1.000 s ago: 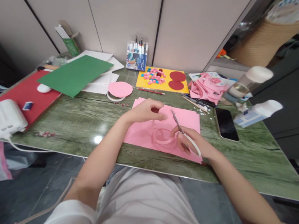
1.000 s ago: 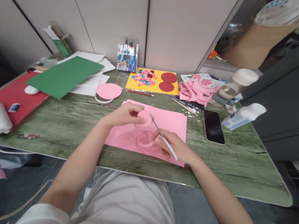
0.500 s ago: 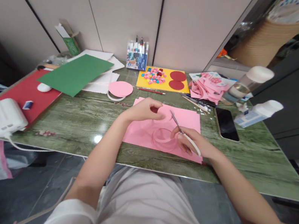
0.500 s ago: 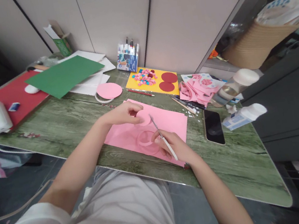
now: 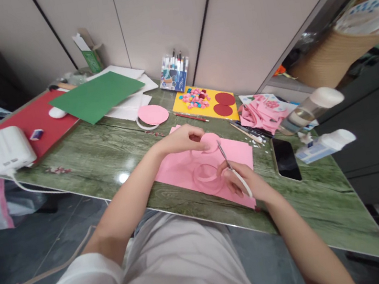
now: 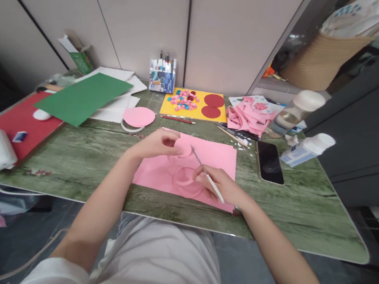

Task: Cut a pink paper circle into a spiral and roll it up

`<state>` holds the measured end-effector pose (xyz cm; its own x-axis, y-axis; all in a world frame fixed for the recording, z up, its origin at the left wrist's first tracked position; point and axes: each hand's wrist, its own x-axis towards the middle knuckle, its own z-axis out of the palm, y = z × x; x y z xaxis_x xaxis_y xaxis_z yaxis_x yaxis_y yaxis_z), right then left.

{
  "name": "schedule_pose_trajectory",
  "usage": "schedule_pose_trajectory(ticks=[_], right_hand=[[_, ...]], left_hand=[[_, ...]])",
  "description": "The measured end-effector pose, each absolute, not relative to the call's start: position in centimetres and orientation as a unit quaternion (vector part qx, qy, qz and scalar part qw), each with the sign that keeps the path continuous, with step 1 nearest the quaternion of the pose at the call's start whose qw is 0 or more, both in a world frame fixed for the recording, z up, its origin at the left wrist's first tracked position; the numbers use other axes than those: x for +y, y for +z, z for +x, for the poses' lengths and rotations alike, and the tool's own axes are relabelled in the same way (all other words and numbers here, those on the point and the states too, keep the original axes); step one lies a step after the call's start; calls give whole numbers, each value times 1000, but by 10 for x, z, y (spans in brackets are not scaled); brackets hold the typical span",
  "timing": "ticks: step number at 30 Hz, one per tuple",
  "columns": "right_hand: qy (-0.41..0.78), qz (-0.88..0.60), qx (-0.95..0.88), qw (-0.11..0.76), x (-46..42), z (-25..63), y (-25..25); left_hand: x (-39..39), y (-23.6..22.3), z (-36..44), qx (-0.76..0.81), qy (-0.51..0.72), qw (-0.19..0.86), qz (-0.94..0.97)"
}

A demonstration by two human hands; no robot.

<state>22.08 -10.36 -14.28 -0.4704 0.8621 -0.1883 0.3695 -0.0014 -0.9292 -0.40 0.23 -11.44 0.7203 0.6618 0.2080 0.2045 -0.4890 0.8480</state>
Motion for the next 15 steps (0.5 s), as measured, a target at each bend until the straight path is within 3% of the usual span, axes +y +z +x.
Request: schedule_pose_trajectory(ticks=[15], right_hand=[[514, -466, -686, 218, -104, 216, -145]], left_hand=[[-3, -118, 0, 259, 219, 448, 827]])
